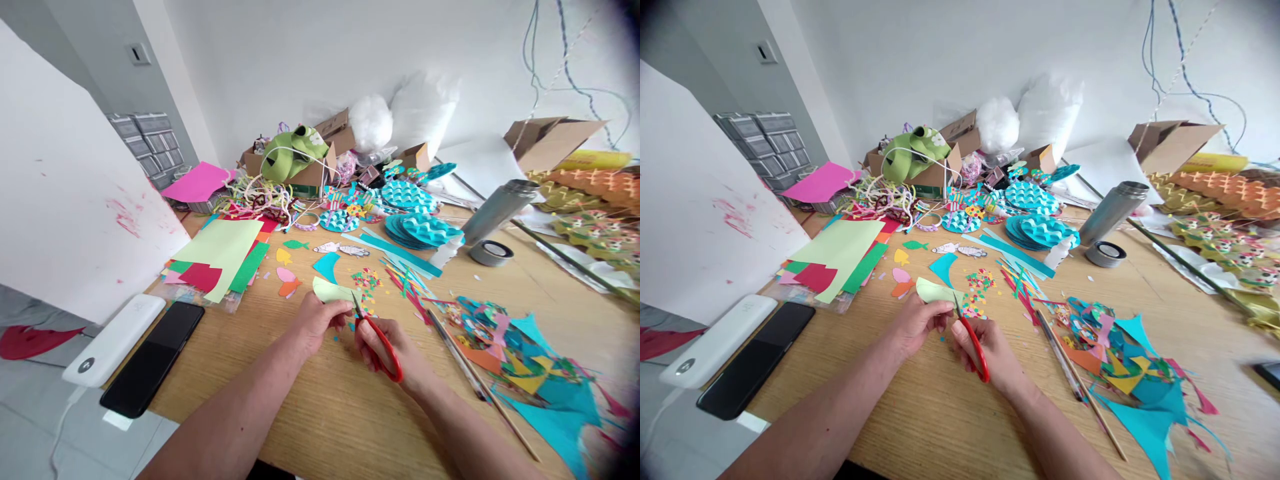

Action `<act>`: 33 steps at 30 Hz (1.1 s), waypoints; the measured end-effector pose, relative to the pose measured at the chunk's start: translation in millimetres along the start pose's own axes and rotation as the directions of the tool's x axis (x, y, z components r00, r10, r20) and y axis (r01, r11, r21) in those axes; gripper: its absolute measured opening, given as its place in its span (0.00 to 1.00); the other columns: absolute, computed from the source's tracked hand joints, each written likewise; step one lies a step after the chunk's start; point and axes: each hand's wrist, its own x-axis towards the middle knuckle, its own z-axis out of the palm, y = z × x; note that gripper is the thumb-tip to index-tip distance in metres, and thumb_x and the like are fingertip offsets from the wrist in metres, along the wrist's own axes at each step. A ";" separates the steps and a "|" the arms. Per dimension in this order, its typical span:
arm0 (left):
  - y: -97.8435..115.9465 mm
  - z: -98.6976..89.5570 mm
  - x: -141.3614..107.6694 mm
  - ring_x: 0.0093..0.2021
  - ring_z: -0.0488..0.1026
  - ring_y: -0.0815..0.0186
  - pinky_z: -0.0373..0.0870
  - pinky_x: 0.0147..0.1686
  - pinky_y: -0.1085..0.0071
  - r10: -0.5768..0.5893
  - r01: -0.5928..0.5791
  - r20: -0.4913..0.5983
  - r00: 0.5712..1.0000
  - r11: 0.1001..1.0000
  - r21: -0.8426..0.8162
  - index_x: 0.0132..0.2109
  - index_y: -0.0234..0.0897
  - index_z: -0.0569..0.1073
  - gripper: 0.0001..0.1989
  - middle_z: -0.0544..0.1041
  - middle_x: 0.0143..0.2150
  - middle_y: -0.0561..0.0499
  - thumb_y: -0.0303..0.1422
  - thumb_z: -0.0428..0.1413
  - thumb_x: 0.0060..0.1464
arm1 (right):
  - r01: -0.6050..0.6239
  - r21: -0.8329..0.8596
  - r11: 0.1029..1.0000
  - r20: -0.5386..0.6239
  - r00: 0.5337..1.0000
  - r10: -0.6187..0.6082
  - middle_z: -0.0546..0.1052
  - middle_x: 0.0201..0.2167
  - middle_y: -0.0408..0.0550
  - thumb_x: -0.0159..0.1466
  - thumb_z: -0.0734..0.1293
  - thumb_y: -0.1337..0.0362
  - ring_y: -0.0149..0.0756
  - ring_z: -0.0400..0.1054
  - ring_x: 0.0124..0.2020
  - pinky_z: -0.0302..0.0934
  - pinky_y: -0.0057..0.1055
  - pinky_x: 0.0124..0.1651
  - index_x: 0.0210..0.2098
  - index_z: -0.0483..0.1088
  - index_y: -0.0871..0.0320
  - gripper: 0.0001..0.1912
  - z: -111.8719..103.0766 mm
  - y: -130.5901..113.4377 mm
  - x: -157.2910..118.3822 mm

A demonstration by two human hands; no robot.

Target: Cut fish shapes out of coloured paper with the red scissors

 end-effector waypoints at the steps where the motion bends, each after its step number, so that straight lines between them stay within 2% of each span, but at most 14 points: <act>1: 0.0 0.0 -0.1 0.18 0.63 0.74 0.57 0.18 0.75 -0.003 0.003 -0.001 1.000 1.000 0.003 0.25 0.32 0.72 0.08 0.70 0.21 0.53 0.32 0.61 0.36 | -0.003 0.006 1.000 0.000 1.000 0.003 0.63 0.12 0.39 0.56 0.59 0.33 0.25 0.56 0.13 0.49 0.24 0.18 0.21 0.62 0.59 0.32 0.2 -0.6 -0.2; 17: 1.7 1.7 -2.3 0.19 0.63 0.73 0.57 0.19 0.75 -0.006 0.006 0.025 1.000 1.000 -0.020 0.24 0.32 0.71 0.08 0.69 0.20 0.53 0.32 0.61 0.36 | -0.006 -0.003 1.000 -0.005 1.000 0.006 0.62 0.12 0.39 0.56 0.59 0.33 0.26 0.55 0.13 0.48 0.25 0.18 0.20 0.62 0.58 0.32 1.0 -4.4 0.2; 22: 0.5 0.7 -1.8 0.20 0.63 0.74 0.57 0.20 0.75 -0.018 0.018 0.036 0.999 1.000 -0.004 0.26 0.32 0.72 0.12 0.69 0.21 0.54 0.35 0.64 0.37 | -0.006 0.008 1.000 -0.011 1.000 0.006 0.62 0.12 0.39 0.56 0.59 0.33 0.26 0.54 0.13 0.48 0.25 0.17 0.19 0.61 0.57 0.32 0.1 -3.8 1.1; 25: 0.8 0.2 0.6 0.22 0.65 0.73 0.58 0.20 0.75 -0.010 0.010 -0.029 1.000 1.000 -0.013 0.30 0.33 0.72 0.16 0.70 0.24 0.53 0.41 0.65 0.39 | 0.004 0.004 1.000 -0.004 1.000 -0.004 0.63 0.12 0.39 0.57 0.59 0.34 0.26 0.55 0.13 0.48 0.25 0.17 0.19 0.61 0.57 0.31 -0.3 -4.2 1.1; 28: 2.5 -1.1 4.3 0.27 0.69 0.70 0.62 0.22 0.75 0.048 -0.057 -0.141 0.989 0.997 -0.056 0.35 0.35 0.72 0.19 0.73 0.29 0.52 0.44 0.65 0.40 | 0.012 -0.008 1.000 -0.005 1.000 -0.012 0.63 0.12 0.39 0.57 0.58 0.34 0.26 0.55 0.13 0.48 0.25 0.17 0.18 0.61 0.57 0.32 -0.2 -4.5 0.6; 31: 4.1 -3.4 7.7 0.30 0.70 0.71 0.65 0.28 0.75 0.122 -0.142 -0.201 0.972 0.986 -0.088 0.38 0.36 0.73 0.20 0.74 0.31 0.53 0.43 0.65 0.40 | 0.002 -0.017 1.000 -0.005 1.000 -0.002 0.63 0.11 0.39 0.57 0.58 0.34 0.26 0.55 0.12 0.48 0.24 0.17 0.19 0.62 0.58 0.32 -0.2 -4.2 0.2; 33: 4.2 -4.9 9.0 0.29 0.70 0.72 0.64 0.30 0.75 0.141 -0.166 -0.211 0.967 0.981 -0.105 0.36 0.35 0.73 0.19 0.74 0.30 0.54 0.40 0.67 0.38 | -0.008 -0.016 1.000 -0.001 1.000 0.008 0.63 0.11 0.39 0.57 0.59 0.34 0.26 0.55 0.12 0.48 0.24 0.17 0.20 0.62 0.58 0.32 -0.3 -3.6 0.2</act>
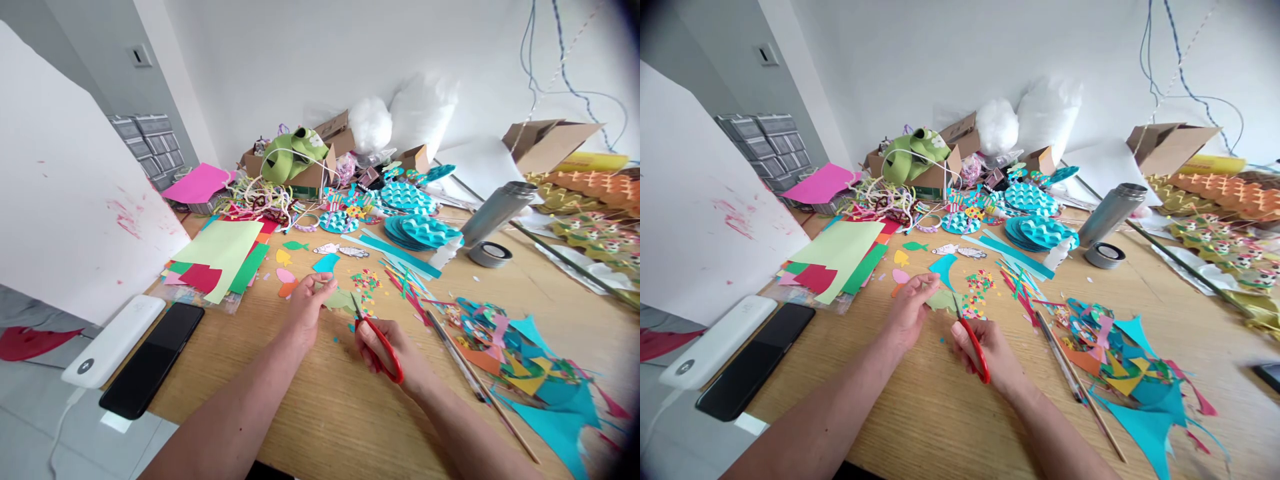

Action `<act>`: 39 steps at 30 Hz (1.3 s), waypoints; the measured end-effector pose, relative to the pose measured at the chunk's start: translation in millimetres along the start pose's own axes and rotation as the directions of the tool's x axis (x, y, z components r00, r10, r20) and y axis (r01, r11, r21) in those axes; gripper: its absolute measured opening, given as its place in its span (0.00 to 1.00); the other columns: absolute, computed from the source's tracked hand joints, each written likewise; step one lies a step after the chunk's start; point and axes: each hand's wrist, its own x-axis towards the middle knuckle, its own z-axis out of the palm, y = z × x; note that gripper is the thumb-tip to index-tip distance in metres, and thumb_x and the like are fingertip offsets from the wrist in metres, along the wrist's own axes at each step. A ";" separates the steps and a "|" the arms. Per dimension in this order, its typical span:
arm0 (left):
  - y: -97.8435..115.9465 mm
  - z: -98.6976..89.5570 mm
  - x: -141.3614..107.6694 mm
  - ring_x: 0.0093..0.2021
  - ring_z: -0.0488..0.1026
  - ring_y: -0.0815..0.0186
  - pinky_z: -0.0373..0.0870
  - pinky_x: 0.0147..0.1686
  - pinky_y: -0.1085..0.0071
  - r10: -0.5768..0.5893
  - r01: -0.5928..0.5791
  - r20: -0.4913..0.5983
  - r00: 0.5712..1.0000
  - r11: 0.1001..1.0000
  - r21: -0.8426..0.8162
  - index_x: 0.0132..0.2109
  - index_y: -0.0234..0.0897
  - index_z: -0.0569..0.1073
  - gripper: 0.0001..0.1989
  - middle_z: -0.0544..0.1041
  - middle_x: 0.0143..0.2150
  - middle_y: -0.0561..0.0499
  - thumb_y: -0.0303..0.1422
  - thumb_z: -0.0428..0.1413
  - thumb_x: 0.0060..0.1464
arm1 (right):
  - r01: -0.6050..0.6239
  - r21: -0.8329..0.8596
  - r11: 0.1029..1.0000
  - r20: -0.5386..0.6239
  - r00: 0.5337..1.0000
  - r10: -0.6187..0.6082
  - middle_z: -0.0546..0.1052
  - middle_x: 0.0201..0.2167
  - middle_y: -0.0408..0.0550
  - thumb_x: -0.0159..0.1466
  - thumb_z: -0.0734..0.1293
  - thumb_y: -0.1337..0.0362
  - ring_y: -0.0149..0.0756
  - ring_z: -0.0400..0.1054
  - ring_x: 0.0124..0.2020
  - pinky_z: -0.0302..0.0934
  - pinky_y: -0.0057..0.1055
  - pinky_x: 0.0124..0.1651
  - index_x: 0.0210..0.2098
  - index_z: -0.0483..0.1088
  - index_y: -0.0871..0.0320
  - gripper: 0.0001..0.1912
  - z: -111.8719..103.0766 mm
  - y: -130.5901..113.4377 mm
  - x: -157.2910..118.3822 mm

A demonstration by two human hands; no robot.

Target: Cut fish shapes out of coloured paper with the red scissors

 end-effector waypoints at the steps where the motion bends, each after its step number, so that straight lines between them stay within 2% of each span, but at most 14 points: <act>1: -0.2 -0.6 0.5 0.29 0.70 0.72 0.64 0.31 0.75 -0.001 0.001 -0.002 1.000 1.000 -0.009 0.35 0.35 0.73 0.18 0.74 0.30 0.54 0.38 0.67 0.36 | -0.003 0.002 1.000 0.000 1.000 0.003 0.63 0.12 0.39 0.57 0.59 0.34 0.25 0.55 0.12 0.48 0.24 0.17 0.20 0.62 0.58 0.31 -0.1 0.4 0.1; 4: -1.1 -2.1 1.2 0.28 0.70 0.72 0.63 0.30 0.75 -0.018 0.018 -0.029 0.999 1.000 -0.025 0.33 0.34 0.73 0.17 0.74 0.29 0.54 0.34 0.68 0.34 | -0.022 0.009 1.000 0.005 1.000 0.022 0.64 0.12 0.39 0.57 0.59 0.35 0.25 0.56 0.12 0.48 0.24 0.17 0.20 0.62 0.58 0.31 -0.4 1.7 0.3; 9: -0.2 -3.4 2.5 0.26 0.70 0.72 0.63 0.29 0.75 -0.044 0.040 -0.052 0.998 0.995 -0.087 0.30 0.33 0.72 0.15 0.74 0.26 0.54 0.33 0.68 0.33 | -0.029 0.025 0.999 0.041 0.999 0.028 0.66 0.12 0.40 0.56 0.59 0.33 0.27 0.58 0.13 0.50 0.25 0.18 0.22 0.64 0.58 0.32 -0.6 2.3 0.4; 13: 0.9 -3.2 2.4 0.27 0.70 0.72 0.63 0.29 0.75 -0.054 0.050 -0.041 0.998 0.994 -0.094 0.29 0.33 0.73 0.15 0.74 0.26 0.54 0.33 0.68 0.32 | -0.032 0.065 0.997 -0.014 0.999 0.033 0.67 0.13 0.41 0.56 0.59 0.33 0.26 0.58 0.13 0.48 0.24 0.18 0.22 0.65 0.59 0.33 -0.9 0.9 0.1; 17: 2.8 -1.5 -1.4 0.26 0.70 0.71 0.62 0.27 0.75 -0.127 0.128 0.050 0.991 0.992 -0.012 0.29 0.33 0.74 0.16 0.75 0.27 0.52 0.34 0.69 0.30 | -0.020 0.143 0.990 -0.069 0.997 0.030 0.66 0.12 0.40 0.56 0.59 0.33 0.26 0.57 0.13 0.48 0.24 0.18 0.22 0.66 0.59 0.33 -2.1 2.8 0.8; 22: 6.4 0.3 -8.0 0.28 0.71 0.68 0.65 0.31 0.71 -0.272 0.259 0.202 0.941 0.962 0.087 0.31 0.32 0.75 0.18 0.77 0.28 0.48 0.35 0.69 0.29 | -0.017 0.176 0.984 -0.066 0.997 0.029 0.67 0.12 0.41 0.57 0.59 0.34 0.27 0.59 0.13 0.49 0.25 0.18 0.22 0.66 0.59 0.32 -3.2 4.6 0.6; 24: 6.7 0.3 -9.0 0.26 0.70 0.69 0.64 0.30 0.72 -0.274 0.255 0.226 0.935 0.960 0.113 0.29 0.32 0.75 0.17 0.76 0.27 0.49 0.37 0.69 0.31 | -0.024 0.160 0.987 -0.047 0.998 0.032 0.67 0.12 0.41 0.57 0.59 0.34 0.27 0.59 0.13 0.49 0.25 0.18 0.21 0.65 0.59 0.32 -3.1 3.6 0.0; 29: 5.4 0.5 -8.8 0.22 0.66 0.72 0.60 0.26 0.74 -0.220 0.195 0.215 0.951 0.972 0.131 0.25 0.33 0.73 0.16 0.73 0.22 0.52 0.39 0.67 0.33 | -0.041 0.147 0.988 -0.004 0.999 0.042 0.66 0.12 0.40 0.57 0.59 0.35 0.27 0.59 0.13 0.51 0.25 0.18 0.23 0.68 0.59 0.32 -2.2 3.1 -0.9; 39: 4.7 1.0 -10.0 0.23 0.66 0.72 0.61 0.26 0.73 -0.192 0.160 0.206 0.960 0.974 0.162 0.25 0.34 0.72 0.14 0.72 0.22 0.54 0.37 0.66 0.33 | -0.035 0.126 0.991 0.002 0.999 0.035 0.68 0.13 0.41 0.57 0.59 0.35 0.28 0.61 0.14 0.53 0.25 0.18 0.22 0.67 0.58 0.31 -2.1 4.4 0.1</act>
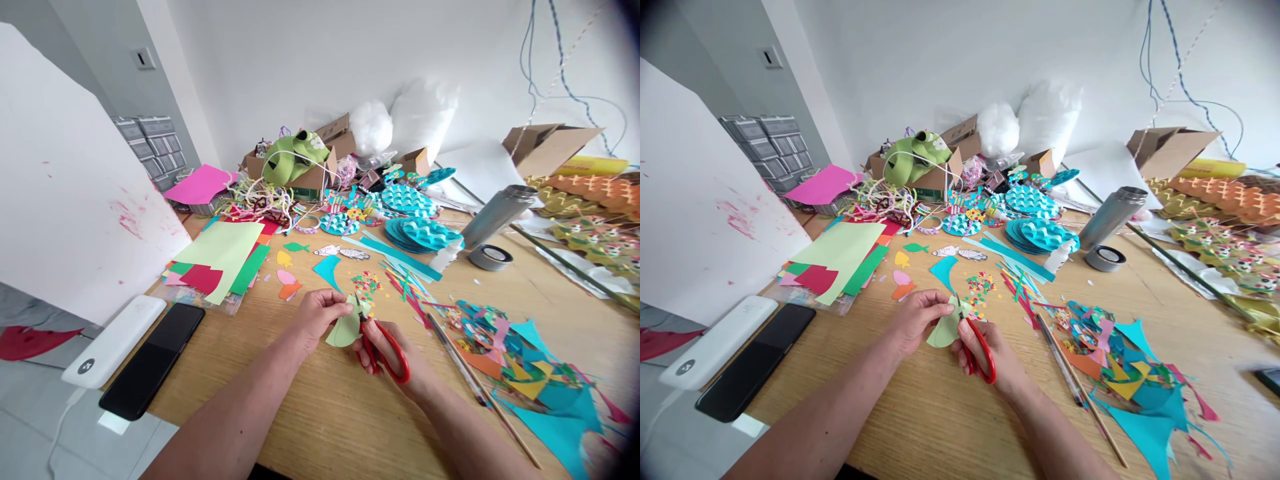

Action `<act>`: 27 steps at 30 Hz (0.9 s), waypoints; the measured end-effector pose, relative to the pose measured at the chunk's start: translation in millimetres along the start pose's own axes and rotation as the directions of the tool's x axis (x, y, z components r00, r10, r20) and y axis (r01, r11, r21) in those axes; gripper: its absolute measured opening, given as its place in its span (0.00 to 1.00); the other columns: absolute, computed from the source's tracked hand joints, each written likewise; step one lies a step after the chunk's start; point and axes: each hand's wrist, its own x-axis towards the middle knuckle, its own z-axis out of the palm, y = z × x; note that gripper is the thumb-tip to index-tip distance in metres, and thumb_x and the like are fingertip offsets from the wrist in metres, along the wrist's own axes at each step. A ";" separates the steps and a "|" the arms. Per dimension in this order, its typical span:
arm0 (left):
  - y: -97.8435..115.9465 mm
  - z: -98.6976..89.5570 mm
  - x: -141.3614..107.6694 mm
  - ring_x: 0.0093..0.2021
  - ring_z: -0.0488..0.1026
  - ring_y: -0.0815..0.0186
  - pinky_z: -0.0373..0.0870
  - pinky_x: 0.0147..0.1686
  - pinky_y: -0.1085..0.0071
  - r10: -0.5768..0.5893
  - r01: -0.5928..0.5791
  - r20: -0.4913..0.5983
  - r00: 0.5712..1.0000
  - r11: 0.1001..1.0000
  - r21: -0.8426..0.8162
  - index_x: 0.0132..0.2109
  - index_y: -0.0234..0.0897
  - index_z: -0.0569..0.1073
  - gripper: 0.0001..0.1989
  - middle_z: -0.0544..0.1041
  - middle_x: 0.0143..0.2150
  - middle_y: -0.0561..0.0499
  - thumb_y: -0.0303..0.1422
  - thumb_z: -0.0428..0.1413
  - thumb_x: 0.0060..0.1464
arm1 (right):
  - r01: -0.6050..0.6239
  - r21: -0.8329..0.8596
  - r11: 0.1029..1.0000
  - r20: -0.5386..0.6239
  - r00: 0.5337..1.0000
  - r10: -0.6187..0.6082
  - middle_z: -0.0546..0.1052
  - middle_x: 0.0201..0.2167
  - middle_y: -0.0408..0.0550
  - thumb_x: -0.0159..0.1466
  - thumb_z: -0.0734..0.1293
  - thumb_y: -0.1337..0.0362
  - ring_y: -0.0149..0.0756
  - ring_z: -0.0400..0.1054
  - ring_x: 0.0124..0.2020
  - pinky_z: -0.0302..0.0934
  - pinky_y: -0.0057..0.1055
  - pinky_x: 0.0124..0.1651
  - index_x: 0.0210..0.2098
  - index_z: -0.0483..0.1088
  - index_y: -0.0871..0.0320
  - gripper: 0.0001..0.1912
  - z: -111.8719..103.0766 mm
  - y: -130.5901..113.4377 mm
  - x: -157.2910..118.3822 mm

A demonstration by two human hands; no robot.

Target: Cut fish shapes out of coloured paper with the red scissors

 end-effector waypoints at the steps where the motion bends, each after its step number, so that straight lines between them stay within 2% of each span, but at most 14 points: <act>1: -0.1 -0.1 0.2 0.23 0.66 0.72 0.61 0.26 0.73 -0.003 0.003 -0.002 1.000 1.000 0.002 0.25 0.34 0.72 0.14 0.72 0.23 0.54 0.36 0.66 0.33 | 0.005 -0.002 1.000 0.004 1.000 -0.005 0.68 0.13 0.41 0.58 0.59 0.35 0.27 0.61 0.14 0.53 0.25 0.18 0.22 0.67 0.58 0.31 -0.2 0.0 0.0; 6: 0.5 0.4 0.1 0.24 0.67 0.71 0.63 0.27 0.73 -0.020 0.020 0.000 1.000 1.000 -0.002 0.25 0.34 0.72 0.13 0.73 0.24 0.53 0.35 0.66 0.32 | 0.037 -0.025 0.999 0.041 0.999 -0.036 0.67 0.13 0.42 0.59 0.58 0.36 0.26 0.59 0.14 0.51 0.25 0.19 0.19 0.66 0.59 0.32 -0.6 -0.9 -0.7; 10: 0.9 1.0 -1.3 0.22 0.65 0.71 0.61 0.26 0.72 -0.044 0.043 0.018 0.999 0.999 0.005 0.24 0.34 0.71 0.14 0.71 0.22 0.54 0.38 0.66 0.33 | 0.015 -0.023 1.000 0.031 0.999 -0.015 0.67 0.13 0.41 0.59 0.59 0.35 0.27 0.59 0.14 0.50 0.25 0.19 0.22 0.68 0.59 0.32 0.6 -4.1 -1.8; 17: 0.2 0.9 -0.3 0.23 0.64 0.72 0.60 0.26 0.74 0.013 -0.016 0.046 0.999 0.997 0.071 0.23 0.34 0.69 0.12 0.69 0.21 0.55 0.36 0.62 0.36 | 0.051 -0.078 0.996 0.076 0.996 -0.045 0.66 0.12 0.43 0.58 0.57 0.34 0.26 0.57 0.14 0.49 0.26 0.21 0.18 0.64 0.59 0.34 0.3 -9.1 -2.7; 27: 0.4 1.8 -0.6 0.23 0.63 0.73 0.59 0.26 0.74 0.014 -0.017 0.042 0.999 0.997 0.072 0.24 0.34 0.68 0.12 0.68 0.21 0.56 0.36 0.62 0.36 | 0.037 -0.085 0.996 0.062 0.998 -0.032 0.65 0.11 0.42 0.57 0.57 0.32 0.26 0.56 0.14 0.48 0.26 0.20 0.16 0.63 0.58 0.35 1.8 -10.3 -1.0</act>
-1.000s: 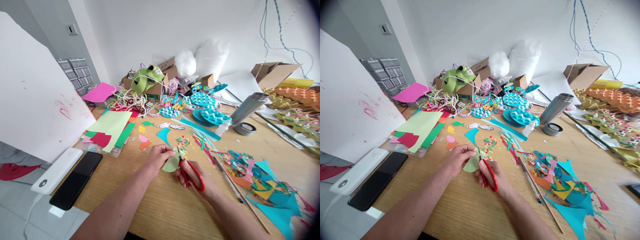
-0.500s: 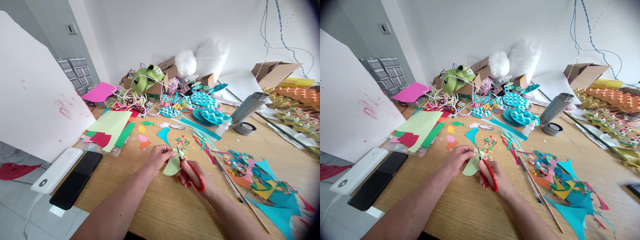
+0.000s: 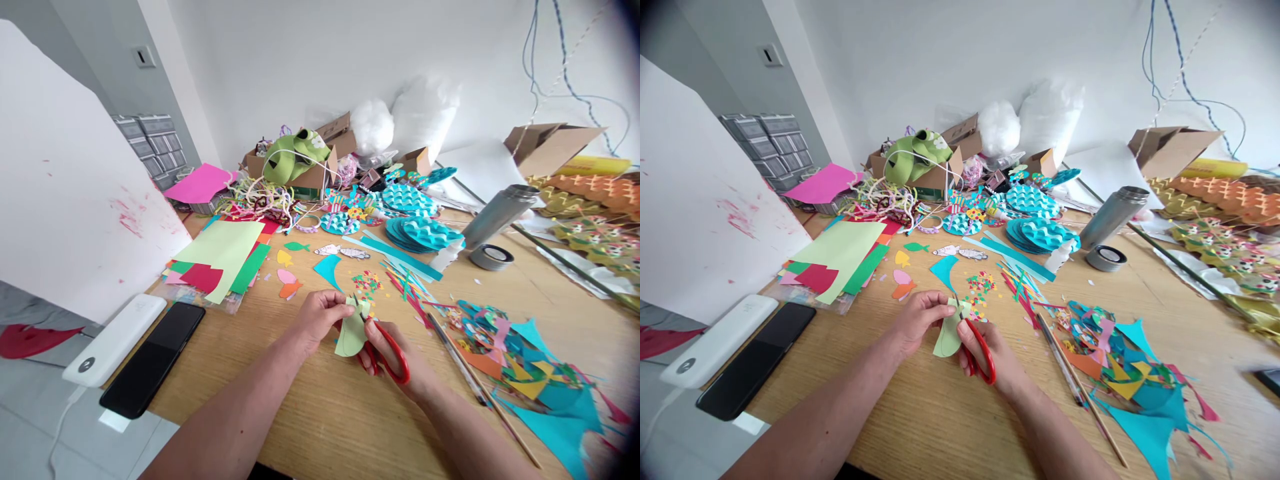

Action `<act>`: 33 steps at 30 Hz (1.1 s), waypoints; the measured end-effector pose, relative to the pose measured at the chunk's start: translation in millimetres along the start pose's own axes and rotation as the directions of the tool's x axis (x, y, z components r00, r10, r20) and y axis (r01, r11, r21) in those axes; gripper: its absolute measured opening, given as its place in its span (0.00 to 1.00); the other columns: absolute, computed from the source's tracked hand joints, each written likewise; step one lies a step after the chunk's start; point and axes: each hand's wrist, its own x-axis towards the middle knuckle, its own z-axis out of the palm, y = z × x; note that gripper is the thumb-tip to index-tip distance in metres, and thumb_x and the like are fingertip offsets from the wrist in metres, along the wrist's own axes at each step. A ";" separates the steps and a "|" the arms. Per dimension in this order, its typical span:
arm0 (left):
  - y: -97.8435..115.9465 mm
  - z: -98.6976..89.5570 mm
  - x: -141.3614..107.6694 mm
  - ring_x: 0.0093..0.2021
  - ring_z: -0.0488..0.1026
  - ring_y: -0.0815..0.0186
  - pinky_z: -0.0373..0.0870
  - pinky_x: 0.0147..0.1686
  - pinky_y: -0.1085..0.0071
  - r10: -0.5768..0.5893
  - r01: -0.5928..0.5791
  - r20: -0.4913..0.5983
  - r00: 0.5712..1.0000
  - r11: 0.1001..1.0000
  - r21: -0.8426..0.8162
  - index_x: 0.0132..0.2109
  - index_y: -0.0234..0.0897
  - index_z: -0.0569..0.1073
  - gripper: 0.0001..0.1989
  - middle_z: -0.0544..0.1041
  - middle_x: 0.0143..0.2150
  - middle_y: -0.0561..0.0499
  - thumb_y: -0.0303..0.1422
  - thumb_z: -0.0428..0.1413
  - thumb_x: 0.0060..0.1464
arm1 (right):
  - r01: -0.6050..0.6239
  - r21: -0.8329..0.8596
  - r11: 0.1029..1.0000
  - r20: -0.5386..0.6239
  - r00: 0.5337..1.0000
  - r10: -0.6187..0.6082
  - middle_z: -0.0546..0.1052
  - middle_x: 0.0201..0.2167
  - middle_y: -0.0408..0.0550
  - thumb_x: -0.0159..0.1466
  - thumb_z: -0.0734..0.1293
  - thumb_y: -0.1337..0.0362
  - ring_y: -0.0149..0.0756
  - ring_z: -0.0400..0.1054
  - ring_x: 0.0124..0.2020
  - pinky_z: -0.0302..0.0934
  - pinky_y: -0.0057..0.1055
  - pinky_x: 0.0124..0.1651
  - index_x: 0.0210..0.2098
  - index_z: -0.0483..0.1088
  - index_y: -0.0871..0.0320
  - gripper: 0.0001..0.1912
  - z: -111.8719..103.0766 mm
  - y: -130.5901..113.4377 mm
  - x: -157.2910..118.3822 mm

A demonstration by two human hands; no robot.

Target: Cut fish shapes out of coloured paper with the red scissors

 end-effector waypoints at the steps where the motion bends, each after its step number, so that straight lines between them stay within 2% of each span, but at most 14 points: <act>1: 0.2 0.0 0.1 0.23 0.63 0.73 0.59 0.26 0.74 0.000 0.000 0.000 1.000 1.000 -0.002 0.24 0.34 0.68 0.12 0.68 0.21 0.56 0.36 0.62 0.36 | 0.001 -0.001 1.000 -0.002 1.000 -0.001 0.65 0.11 0.43 0.57 0.57 0.32 0.26 0.56 0.14 0.49 0.26 0.20 0.16 0.63 0.58 0.35 0.1 -0.5 0.0; 33: 0.4 0.2 -0.9 0.23 0.63 0.73 0.59 0.25 0.74 -0.013 0.013 0.018 1.000 0.999 -0.029 0.23 0.34 0.67 0.13 0.67 0.21 0.56 0.36 0.63 0.35 | 0.007 -0.003 1.000 -0.001 1.000 -0.007 0.65 0.12 0.41 0.60 0.55 0.34 0.26 0.57 0.14 0.49 0.26 0.20 0.17 0.64 0.58 0.34 -0.9 7.7 -1.2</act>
